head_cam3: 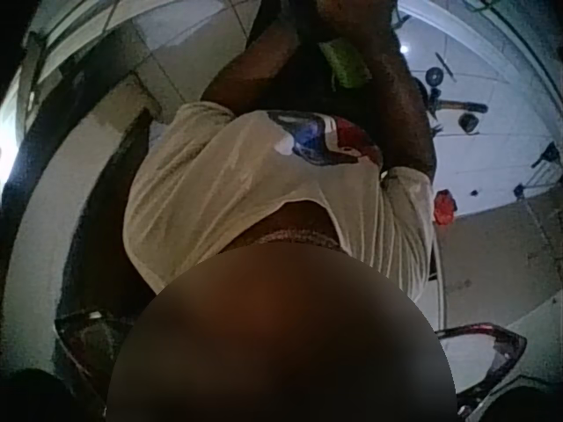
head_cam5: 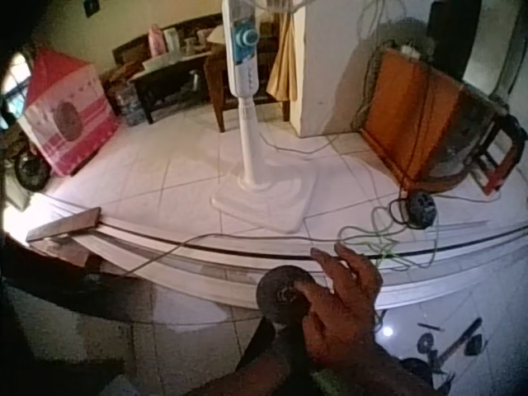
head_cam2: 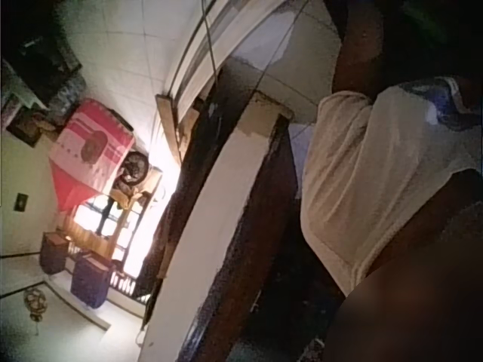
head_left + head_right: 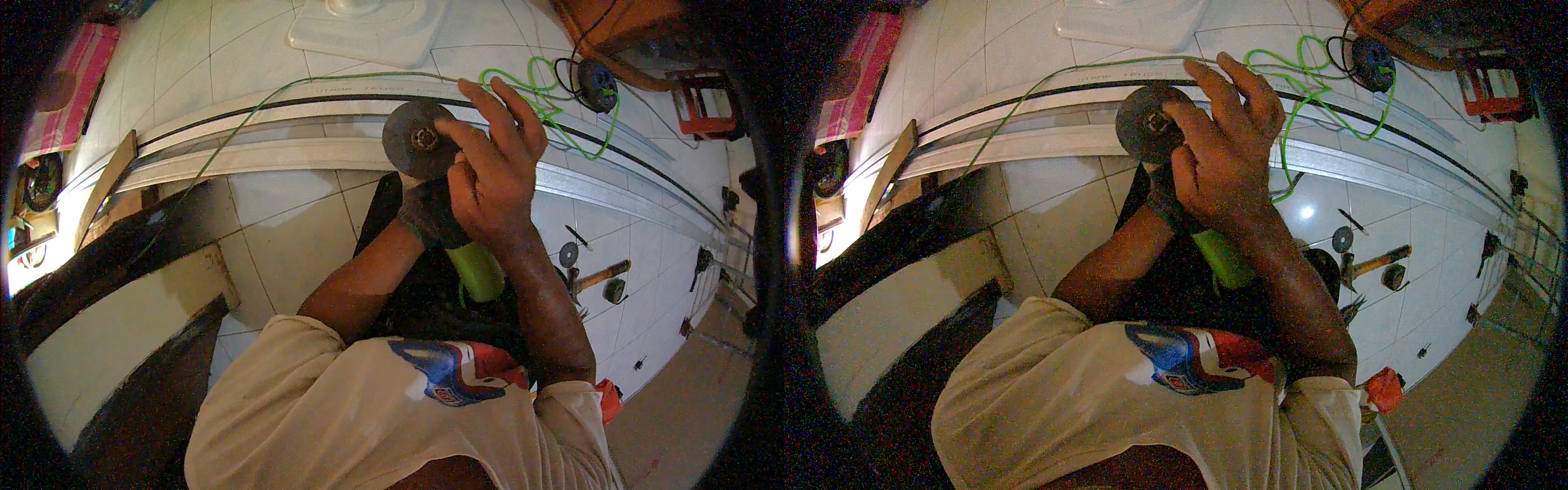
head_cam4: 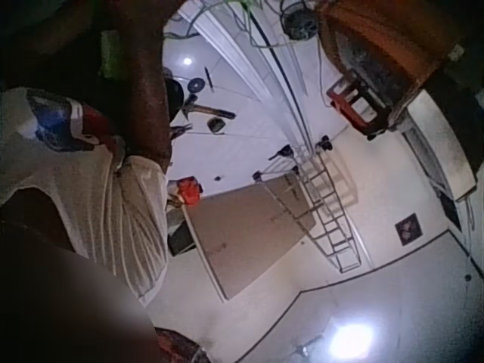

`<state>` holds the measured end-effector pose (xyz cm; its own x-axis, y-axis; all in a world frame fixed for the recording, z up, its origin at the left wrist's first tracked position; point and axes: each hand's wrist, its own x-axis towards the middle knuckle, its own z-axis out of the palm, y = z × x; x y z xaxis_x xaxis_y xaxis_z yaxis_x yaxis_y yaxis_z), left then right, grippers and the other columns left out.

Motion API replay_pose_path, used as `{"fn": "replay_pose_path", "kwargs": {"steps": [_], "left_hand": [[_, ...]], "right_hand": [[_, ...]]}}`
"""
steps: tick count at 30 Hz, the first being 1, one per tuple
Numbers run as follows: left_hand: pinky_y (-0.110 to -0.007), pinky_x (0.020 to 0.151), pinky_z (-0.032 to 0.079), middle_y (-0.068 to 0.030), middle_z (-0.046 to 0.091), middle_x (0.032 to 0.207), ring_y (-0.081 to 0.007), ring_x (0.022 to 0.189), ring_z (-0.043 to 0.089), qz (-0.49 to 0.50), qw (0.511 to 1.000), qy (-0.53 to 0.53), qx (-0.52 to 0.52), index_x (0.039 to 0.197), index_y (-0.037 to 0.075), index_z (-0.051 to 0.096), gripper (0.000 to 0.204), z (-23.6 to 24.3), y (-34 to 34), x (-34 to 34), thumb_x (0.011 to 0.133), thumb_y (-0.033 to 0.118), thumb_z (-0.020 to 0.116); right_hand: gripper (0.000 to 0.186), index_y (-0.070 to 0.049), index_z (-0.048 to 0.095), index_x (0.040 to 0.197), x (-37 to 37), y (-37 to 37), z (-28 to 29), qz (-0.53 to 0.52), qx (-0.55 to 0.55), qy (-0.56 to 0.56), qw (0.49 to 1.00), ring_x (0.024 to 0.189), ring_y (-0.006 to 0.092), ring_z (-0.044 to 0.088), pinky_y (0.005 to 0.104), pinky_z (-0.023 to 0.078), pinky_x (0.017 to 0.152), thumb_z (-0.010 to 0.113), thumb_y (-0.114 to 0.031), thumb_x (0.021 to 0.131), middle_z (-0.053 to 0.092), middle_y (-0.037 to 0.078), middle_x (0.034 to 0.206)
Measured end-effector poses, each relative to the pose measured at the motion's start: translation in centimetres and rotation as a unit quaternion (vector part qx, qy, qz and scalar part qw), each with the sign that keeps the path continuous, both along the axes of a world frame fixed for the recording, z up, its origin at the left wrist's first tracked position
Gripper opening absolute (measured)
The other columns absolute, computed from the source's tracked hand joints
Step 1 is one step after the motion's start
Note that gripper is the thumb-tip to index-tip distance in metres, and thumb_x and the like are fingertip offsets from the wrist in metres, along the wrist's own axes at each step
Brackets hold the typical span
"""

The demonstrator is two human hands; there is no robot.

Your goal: The person measures and marks a metal profile, then uses pliers to remove a small piece. They use an angle grinder to cut the profile, producing sparks, and later change the grinding disc. The person works on the floor surrounded by tools.

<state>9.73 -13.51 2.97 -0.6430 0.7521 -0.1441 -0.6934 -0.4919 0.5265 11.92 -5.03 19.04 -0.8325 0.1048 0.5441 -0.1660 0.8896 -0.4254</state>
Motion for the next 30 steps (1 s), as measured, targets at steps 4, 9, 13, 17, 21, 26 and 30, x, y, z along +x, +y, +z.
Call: {"fn": "replay_pose_path", "kwargs": {"steps": [4,9,13,17,21,26,30], "left_hand": [[-0.048,0.110,0.047,-0.0142,0.058,0.141,-0.0297,0.126,0.058,0.002,1.000,0.003,0.000,0.150,0.012,0.049,0.063,0.0,0.0,0.0,0.104,0.056,0.047],[-0.048,0.111,0.047,-0.0144,0.057,0.142,-0.0298,0.127,0.058,0.008,1.000,0.014,-0.009,0.150,0.013,0.049,0.063,-0.1,-0.1,0.0,0.104,0.056,0.047],[-0.048,0.112,0.047,-0.0145,0.057,0.143,-0.0298,0.128,0.058,0.013,1.000,0.020,-0.011,0.150,0.013,0.049,0.063,-0.1,0.0,-0.2,0.104,0.056,0.047],[-0.048,0.112,0.047,-0.0147,0.057,0.144,-0.0299,0.128,0.058,0.015,0.999,0.033,-0.015,0.150,0.013,0.049,0.063,-0.1,-0.2,-0.1,0.104,0.056,0.047],[-0.048,0.113,0.047,-0.0149,0.057,0.145,-0.0300,0.129,0.058,0.020,0.998,0.052,-0.026,0.149,0.013,0.049,0.063,-0.3,-0.2,-0.1,0.104,0.056,0.047],[-0.048,0.113,0.047,-0.0150,0.057,0.146,-0.0300,0.130,0.058,0.040,0.992,0.111,-0.055,0.149,0.013,0.049,0.063,-0.9,0.2,-0.6,0.104,0.056,0.047],[-0.050,0.110,0.049,-0.0152,0.060,0.143,-0.0317,0.125,0.061,0.095,0.993,0.049,-0.040,0.147,0.013,0.052,0.062,-0.3,1.0,-0.4,0.103,0.056,0.046]], "right_hand": [[0.032,-0.010,0.076,0.094,-0.3,0.1,-0.2,0.023,0.014,0.007,1.000,0.143,0.0406,0.044,0.0596,0.031,0.114,0.071,-0.006,0.063,0.058,0.013,0.149],[0.036,-0.010,0.078,0.103,0.1,0.0,0.1,0.004,0.014,-0.002,1.000,0.144,0.0362,0.046,0.0491,0.032,0.116,0.067,0.002,0.071,0.064,0.010,0.144],[0.035,-0.011,0.078,0.106,0.2,0.5,0.3,0.016,0.017,-0.011,1.000,0.133,0.0330,0.053,0.0481,0.037,0.110,0.073,-0.002,0.073,0.069,0.007,0.133],[0.033,-0.014,0.075,0.103,-0.7,0.9,-0.1,0.053,0.048,-0.011,0.997,0.116,0.0319,0.056,0.0524,0.040,0.093,0.081,-0.019,0.071,0.068,0.004,0.115],[0.028,-0.012,0.071,0.099,-0.8,1.2,0.2,0.049,0.087,-0.025,0.995,0.105,0.0298,0.057,0.0509,0.041,0.085,0.083,-0.025,0.076,0.067,0.005,0.104],[0.026,-0.008,0.065,0.097,-1.1,2.3,0.0,0.028,0.066,-0.081,0.994,0.094,0.0354,0.059,0.0518,0.044,0.080,0.079,-0.028,0.084,0.066,0.012,0.094],[0.026,-0.004,0.061,0.096,-0.8,3.9,-1.2,-0.024,0.052,-0.146,0.988,0.087,0.0427,0.060,0.0558,0.045,0.079,0.070,-0.029,0.094,0.065,0.020,0.090]]}}
